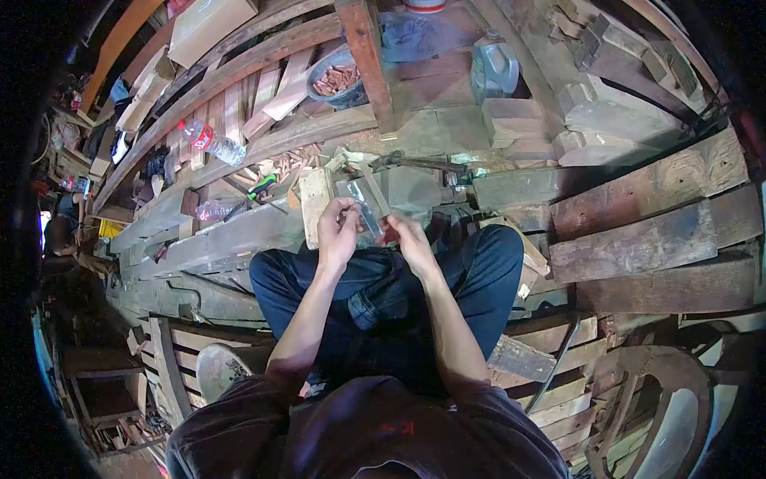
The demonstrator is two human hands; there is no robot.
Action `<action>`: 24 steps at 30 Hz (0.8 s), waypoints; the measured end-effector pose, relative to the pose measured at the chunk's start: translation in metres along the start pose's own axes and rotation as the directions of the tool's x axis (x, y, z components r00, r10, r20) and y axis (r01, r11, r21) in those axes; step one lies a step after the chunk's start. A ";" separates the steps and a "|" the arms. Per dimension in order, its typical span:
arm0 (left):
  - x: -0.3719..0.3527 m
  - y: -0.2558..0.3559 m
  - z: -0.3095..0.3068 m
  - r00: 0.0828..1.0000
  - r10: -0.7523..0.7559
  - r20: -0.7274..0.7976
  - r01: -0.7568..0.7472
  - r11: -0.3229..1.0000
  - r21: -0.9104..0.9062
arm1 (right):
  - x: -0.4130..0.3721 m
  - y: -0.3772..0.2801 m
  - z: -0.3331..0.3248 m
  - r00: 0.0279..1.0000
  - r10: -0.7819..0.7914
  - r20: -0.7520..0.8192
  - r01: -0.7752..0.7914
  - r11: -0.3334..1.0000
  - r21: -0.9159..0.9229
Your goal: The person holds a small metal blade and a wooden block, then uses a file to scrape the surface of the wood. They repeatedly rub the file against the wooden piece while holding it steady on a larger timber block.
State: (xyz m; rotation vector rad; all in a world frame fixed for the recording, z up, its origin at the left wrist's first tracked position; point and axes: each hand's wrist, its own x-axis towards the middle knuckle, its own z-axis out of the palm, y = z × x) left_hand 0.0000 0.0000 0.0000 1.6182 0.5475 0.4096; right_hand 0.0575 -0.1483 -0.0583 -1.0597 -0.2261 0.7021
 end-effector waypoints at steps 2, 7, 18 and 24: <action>-0.002 -0.004 -0.002 0.999 0.029 -0.019 -0.029 1.000 -0.011 | -0.004 -0.006 0.008 0.998 -0.029 0.059 0.038 0.988 -0.150; -0.006 -0.022 -0.004 0.999 0.039 -0.001 -0.039 0.999 0.001 | -0.004 0.003 0.007 0.985 -0.074 0.156 0.097 0.984 -0.148; -0.006 -0.010 -0.013 0.990 -0.004 0.141 0.035 0.975 -0.220 | -0.008 -0.009 0.009 0.980 -0.005 0.197 0.021 0.997 -0.079; -0.003 -0.013 -0.014 0.945 -0.049 0.323 0.200 0.868 -0.455 | -0.010 -0.020 0.008 0.958 0.099 0.271 -0.129 0.987 0.097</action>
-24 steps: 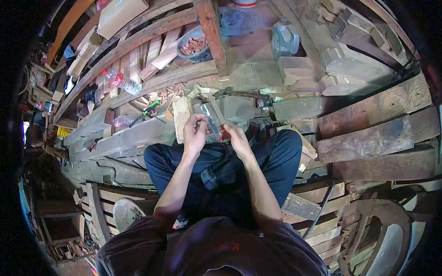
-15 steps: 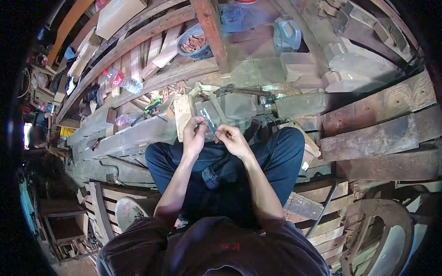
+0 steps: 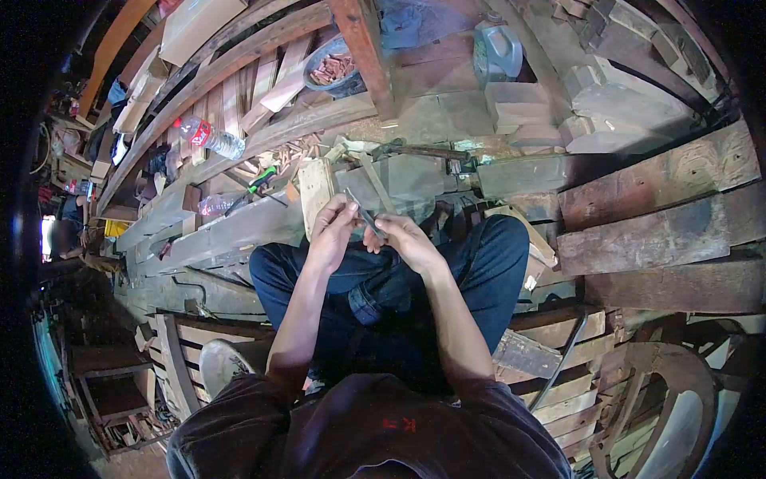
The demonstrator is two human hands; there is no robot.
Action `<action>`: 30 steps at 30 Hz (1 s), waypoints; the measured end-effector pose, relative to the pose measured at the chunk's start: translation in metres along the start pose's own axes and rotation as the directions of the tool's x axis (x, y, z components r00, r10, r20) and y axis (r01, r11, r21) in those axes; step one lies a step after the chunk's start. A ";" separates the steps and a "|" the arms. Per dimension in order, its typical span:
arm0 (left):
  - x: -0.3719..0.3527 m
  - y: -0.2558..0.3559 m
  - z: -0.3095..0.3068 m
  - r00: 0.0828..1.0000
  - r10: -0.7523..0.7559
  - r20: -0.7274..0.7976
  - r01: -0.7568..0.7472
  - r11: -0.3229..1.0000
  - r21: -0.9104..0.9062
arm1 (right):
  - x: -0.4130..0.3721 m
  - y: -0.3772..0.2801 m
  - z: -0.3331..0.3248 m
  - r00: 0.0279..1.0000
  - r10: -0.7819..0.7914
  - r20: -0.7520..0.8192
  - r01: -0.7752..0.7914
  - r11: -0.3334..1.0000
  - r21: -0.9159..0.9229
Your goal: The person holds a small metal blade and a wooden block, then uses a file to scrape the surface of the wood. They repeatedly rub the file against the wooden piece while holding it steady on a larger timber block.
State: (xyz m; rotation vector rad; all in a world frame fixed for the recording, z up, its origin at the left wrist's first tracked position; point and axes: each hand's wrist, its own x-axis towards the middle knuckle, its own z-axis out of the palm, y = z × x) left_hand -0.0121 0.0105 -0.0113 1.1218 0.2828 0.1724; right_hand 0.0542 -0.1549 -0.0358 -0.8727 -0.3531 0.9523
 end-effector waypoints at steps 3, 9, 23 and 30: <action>0.001 -0.003 -0.005 0.991 -0.064 0.114 0.076 0.992 -0.103 | 0.000 0.007 -0.007 0.997 -0.015 0.079 0.005 0.992 0.123; -0.009 0.019 0.015 0.980 -0.137 0.144 0.159 0.975 -0.156 | -0.004 0.001 -0.003 0.984 -0.076 0.164 0.054 0.990 0.130; -0.006 0.011 0.002 0.998 0.045 0.040 -0.056 0.946 0.320 | -0.006 0.000 -0.003 0.995 -0.090 0.034 0.095 0.980 -0.176; -0.003 0.003 0.002 0.979 0.203 -0.012 -0.174 0.868 0.465 | -0.006 -0.006 0.002 0.994 -0.102 0.033 0.107 0.970 -0.219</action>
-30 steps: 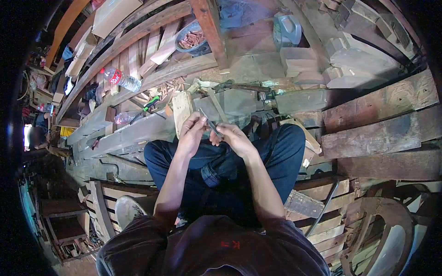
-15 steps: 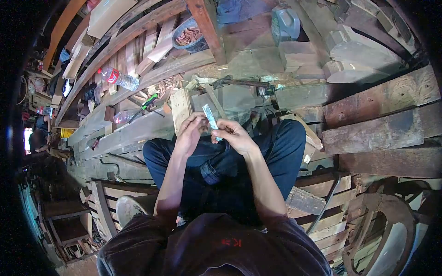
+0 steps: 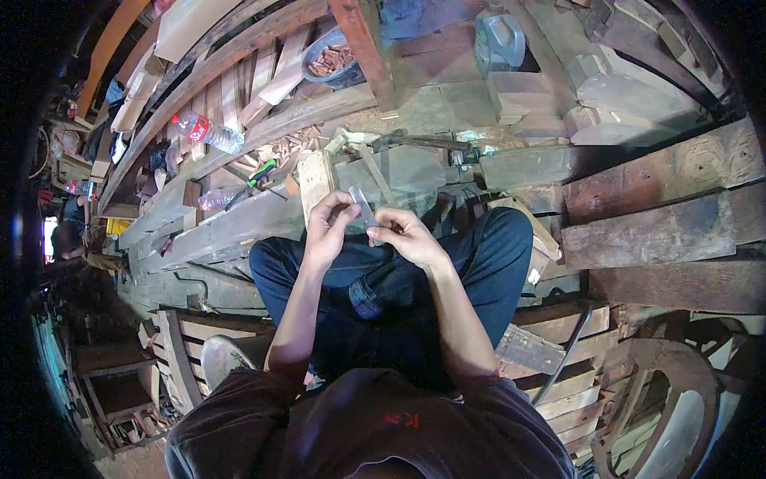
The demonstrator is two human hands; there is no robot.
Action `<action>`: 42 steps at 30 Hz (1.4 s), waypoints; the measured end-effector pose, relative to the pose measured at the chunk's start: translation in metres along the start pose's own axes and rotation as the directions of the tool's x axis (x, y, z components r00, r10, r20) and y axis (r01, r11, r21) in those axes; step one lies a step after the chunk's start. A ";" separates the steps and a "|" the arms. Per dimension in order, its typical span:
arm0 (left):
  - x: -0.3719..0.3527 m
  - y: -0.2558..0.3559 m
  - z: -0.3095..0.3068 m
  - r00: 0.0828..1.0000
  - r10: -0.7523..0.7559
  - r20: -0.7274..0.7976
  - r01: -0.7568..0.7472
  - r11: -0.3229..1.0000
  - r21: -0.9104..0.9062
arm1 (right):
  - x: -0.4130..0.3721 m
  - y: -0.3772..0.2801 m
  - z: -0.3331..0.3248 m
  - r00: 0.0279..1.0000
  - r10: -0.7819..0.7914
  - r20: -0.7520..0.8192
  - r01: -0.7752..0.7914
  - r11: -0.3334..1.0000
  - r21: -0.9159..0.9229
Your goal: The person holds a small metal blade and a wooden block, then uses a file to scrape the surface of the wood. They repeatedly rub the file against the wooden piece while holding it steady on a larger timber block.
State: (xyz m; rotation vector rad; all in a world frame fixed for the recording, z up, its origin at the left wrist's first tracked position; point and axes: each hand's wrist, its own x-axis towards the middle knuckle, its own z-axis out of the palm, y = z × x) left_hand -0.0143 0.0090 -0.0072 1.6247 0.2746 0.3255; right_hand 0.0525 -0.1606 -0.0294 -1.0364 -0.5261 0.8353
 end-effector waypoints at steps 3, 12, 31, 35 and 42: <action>0.000 0.002 0.001 0.999 0.012 -0.041 -0.009 0.998 0.057 | 0.000 0.001 0.000 1.000 0.007 0.003 -0.007 1.000 0.013; 0.008 -0.013 -0.001 0.987 -0.067 -0.143 0.073 0.996 0.041 | 0.002 0.004 -0.001 1.000 -0.004 -0.015 0.004 0.999 0.049; 0.003 0.011 0.016 1.000 -0.007 -0.020 0.009 0.995 0.103 | 0.009 0.013 -0.017 0.805 -0.203 -0.557 0.293 0.953 0.076; 0.017 0.019 0.025 0.992 0.128 0.019 -0.130 0.978 0.163 | 0.006 0.016 -0.015 0.853 -0.216 -0.475 0.228 0.973 -0.033; 0.033 0.034 0.036 0.990 0.133 0.057 -0.142 0.967 0.211 | 0.001 0.008 -0.003 0.925 -0.206 -0.319 0.200 0.978 -0.050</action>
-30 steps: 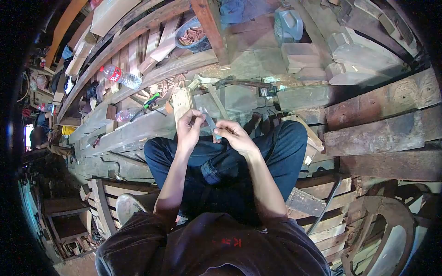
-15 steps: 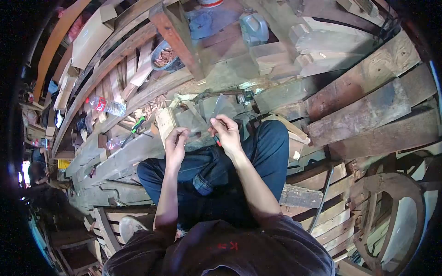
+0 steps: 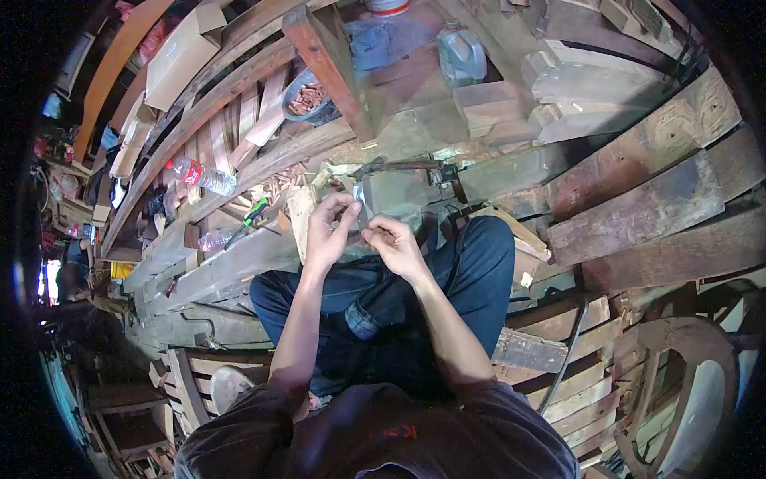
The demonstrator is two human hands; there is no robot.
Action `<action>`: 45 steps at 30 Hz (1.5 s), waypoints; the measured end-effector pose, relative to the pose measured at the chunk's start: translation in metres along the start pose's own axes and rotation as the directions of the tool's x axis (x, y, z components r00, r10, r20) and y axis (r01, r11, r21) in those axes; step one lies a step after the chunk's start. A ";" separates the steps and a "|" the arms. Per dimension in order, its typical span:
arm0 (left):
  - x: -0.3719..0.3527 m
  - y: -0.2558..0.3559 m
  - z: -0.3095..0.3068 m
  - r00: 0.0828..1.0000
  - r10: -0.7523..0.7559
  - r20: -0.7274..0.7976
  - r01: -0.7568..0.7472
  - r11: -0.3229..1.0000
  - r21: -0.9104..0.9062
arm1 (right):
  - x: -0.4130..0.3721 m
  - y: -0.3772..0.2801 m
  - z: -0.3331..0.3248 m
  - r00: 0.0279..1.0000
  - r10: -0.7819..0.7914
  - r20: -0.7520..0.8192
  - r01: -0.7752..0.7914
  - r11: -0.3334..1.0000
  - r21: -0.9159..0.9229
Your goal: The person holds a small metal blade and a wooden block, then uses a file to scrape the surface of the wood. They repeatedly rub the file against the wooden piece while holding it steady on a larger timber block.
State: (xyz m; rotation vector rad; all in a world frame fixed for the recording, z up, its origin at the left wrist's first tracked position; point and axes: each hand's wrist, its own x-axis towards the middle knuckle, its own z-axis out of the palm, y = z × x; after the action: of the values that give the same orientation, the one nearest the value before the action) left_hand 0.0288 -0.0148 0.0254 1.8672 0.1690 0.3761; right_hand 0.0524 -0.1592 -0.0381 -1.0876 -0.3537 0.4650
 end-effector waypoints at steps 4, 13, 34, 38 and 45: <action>0.003 -0.007 0.000 1.000 -0.014 -0.010 0.013 0.997 -0.077 | -0.002 -0.008 0.002 0.998 -0.015 0.067 0.015 1.000 -0.007; 0.002 0.004 -0.001 0.998 -0.043 -0.051 0.037 0.994 -0.107 | -0.004 -0.008 0.001 0.994 -0.009 0.106 0.007 1.000 0.022; 0.000 0.000 -0.001 0.998 -0.057 -0.042 0.048 0.981 -0.187 | -0.005 -0.016 0.005 0.992 0.057 0.113 -0.069 0.992 0.102; -0.003 -0.010 -0.002 0.998 -0.047 -0.028 0.044 0.994 -0.096 | -0.006 -0.022 0.005 0.997 0.041 0.059 -0.039 0.998 -0.044; -0.007 -0.004 0.005 0.992 0.078 -0.104 -0.074 0.997 0.038 | -0.003 -0.006 0.002 0.998 -0.057 -0.014 0.056 0.996 -0.069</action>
State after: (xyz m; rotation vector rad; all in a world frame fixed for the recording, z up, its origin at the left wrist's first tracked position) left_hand 0.0245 -0.0195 0.0189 1.8920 0.1771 0.5274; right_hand 0.0496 -0.1617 -0.0317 -1.1443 -0.3873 0.3959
